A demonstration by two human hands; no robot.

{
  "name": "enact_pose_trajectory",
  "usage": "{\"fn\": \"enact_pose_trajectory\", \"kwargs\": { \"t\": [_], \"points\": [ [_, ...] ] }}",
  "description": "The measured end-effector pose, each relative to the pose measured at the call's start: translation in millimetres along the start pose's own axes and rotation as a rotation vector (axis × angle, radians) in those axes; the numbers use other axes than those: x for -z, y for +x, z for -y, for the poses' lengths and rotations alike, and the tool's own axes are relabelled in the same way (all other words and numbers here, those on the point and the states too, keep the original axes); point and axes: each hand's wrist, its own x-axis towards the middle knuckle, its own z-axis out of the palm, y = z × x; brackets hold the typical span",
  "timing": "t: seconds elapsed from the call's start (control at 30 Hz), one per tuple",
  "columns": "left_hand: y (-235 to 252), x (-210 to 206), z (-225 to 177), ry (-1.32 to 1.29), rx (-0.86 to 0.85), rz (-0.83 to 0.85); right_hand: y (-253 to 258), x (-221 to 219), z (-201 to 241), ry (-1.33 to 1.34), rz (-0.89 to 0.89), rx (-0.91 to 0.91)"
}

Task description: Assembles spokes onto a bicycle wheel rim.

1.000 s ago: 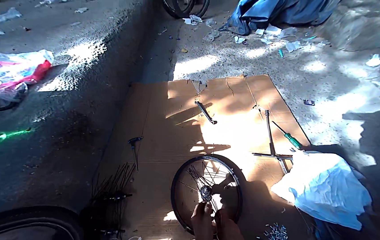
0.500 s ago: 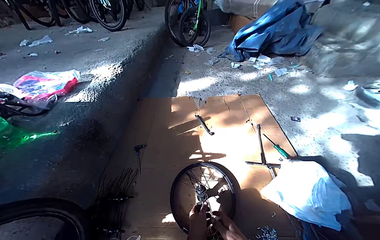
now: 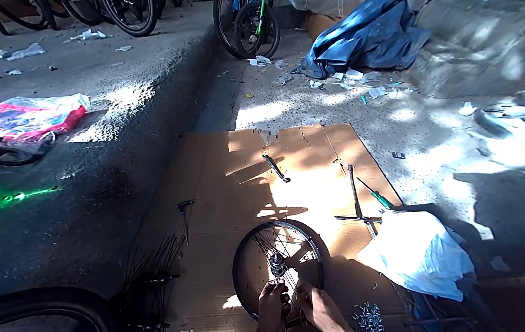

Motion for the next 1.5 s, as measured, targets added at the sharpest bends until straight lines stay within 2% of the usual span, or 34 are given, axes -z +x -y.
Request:
{"fn": "enact_pose_trajectory", "kwargs": {
  "t": [0.1,0.27,0.4,0.43,0.47,0.57,0.63,0.77,0.83,0.93,1.23,1.5],
  "points": [
    [1.5,1.8,-0.2,-0.02,0.022,-0.013,-7.6,18.0,11.2,-0.261,-0.051,-0.008],
    [0.5,1.3,-1.4,0.016,0.04,-0.025,12.7,22.5,-11.7,-0.489,-0.49,0.157],
    [-0.7,1.9,1.6,0.046,0.037,-0.034,16.9,31.3,-8.1,-0.608,-0.746,0.179],
    [-0.8,1.6,1.9,0.051,0.034,-0.035,15.5,30.3,-3.9,-0.584,-0.763,0.192],
    [-0.9,1.3,2.2,0.05,0.03,-0.038,13.1,27.6,0.9,-0.504,-0.724,0.217],
    [-1.1,1.0,3.1,0.035,0.026,-0.051,6.8,18.9,14.7,-0.069,-0.305,0.243],
    [-1.2,1.4,4.0,0.021,0.018,-0.049,10.0,10.2,20.6,0.26,-0.11,0.244],
    [-2.0,4.1,2.3,-0.03,0.008,-0.05,15.8,0.3,32.8,0.678,-0.033,0.141],
    [-2.3,5.2,2.1,-0.05,0.009,-0.061,19.6,0.3,36.5,0.787,-0.025,0.138],
    [0.8,11.4,5.9,-0.06,-0.004,-0.066,27.8,2.8,35.9,0.739,0.013,0.169],
    [1.7,11.5,8.5,-0.09,0.002,-0.063,32.4,7.5,40.3,0.545,0.061,0.115],
    [2.5,15.6,7.5,-0.025,0.008,-0.075,29.8,0.3,36.0,0.57,-0.004,0.121]
  ]
}}
